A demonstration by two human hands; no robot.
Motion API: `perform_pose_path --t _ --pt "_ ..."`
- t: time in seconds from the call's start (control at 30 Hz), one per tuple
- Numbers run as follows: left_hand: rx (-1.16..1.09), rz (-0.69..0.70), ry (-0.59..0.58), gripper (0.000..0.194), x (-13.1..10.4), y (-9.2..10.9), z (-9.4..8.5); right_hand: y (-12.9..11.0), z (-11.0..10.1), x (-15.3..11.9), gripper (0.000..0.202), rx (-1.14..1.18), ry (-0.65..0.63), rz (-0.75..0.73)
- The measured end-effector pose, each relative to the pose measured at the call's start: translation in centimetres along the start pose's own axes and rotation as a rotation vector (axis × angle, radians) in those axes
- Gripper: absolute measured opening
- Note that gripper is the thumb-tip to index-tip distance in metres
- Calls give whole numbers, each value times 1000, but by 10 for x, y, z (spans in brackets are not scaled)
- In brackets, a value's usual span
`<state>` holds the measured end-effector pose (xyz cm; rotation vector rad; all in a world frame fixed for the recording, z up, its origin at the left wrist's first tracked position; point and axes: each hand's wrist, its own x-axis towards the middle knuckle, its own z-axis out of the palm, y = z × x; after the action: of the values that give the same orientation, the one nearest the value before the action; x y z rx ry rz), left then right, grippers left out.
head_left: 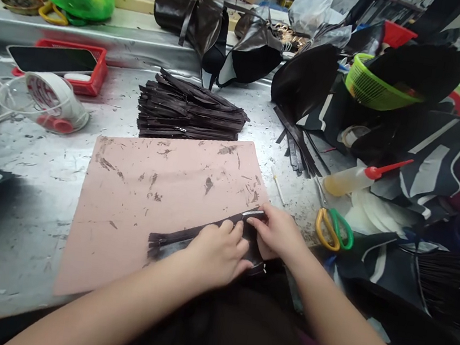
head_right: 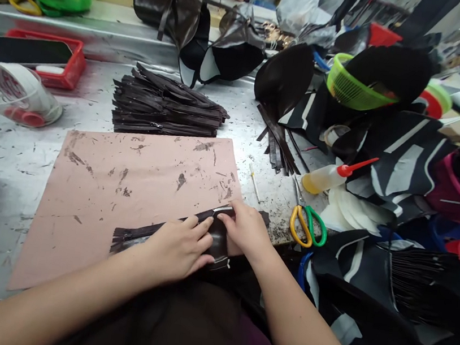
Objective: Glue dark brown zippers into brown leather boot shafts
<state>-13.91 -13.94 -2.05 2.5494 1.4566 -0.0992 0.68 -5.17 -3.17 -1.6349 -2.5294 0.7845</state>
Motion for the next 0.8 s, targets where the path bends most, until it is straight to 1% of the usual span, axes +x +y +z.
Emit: perform_pose_path --t 0.1,0.17,0.23,0.27,0.33,0.4,0.43,0.5,0.53,0.57,0.6,0.63,0.67,0.7,0.73,0.77,0.8 --pt "-4 -9 20 28 9 -3 0 -2 -1 1 13 -5 7 15" --pt "-26 -38 44 25 14 -5 -1 -2 0 0 17 5 27 24" --pt "-66 -89 71 24 18 -7 -2 -2 4 -4 15 15 82 20" --pt "-83 -111 81 24 19 -7 -2 -3 7 -7 13 19 130 -6" --pt "-100 -138 91 24 20 -8 -3 -4 16 -15 11 29 249 -106" --pt "-97 -146 102 32 20 -7 -2 -5 23 -24 15 30 338 -229" --pt "-89 -149 106 38 20 -7 -1 -4 25 -27 17 23 347 -279" --pt "-45 -159 113 45 20 -6 1 2 21 -32 19 6 284 -357" --pt "-11 -165 118 46 19 -6 2 9 17 -34 21 4 238 -382" --pt "25 -173 127 45 19 -5 2 19 10 -34 22 -3 211 -374" --pt "55 -180 141 43 18 -5 3 32 2 -35 24 -27 213 -322" --pt "78 -189 159 41 17 -4 4 47 -6 -35 26 -63 239 -228" --pt "92 -197 181 39 16 -2 6 63 -14 -34 29 -133 301 -67" --pt "99 -207 206 39 14 -1 8 79 -21 -34 33 -230 336 102" --pt "103 -215 233 38 13 1 10 93 -27 -34 39 -302 314 255" --pt "108 -223 261 38 11 2 13 105 -32 -33 45 -353 269 344" --pt "115 -231 289 38 10 4 16 114 -35 -33 50 -387 230 397"
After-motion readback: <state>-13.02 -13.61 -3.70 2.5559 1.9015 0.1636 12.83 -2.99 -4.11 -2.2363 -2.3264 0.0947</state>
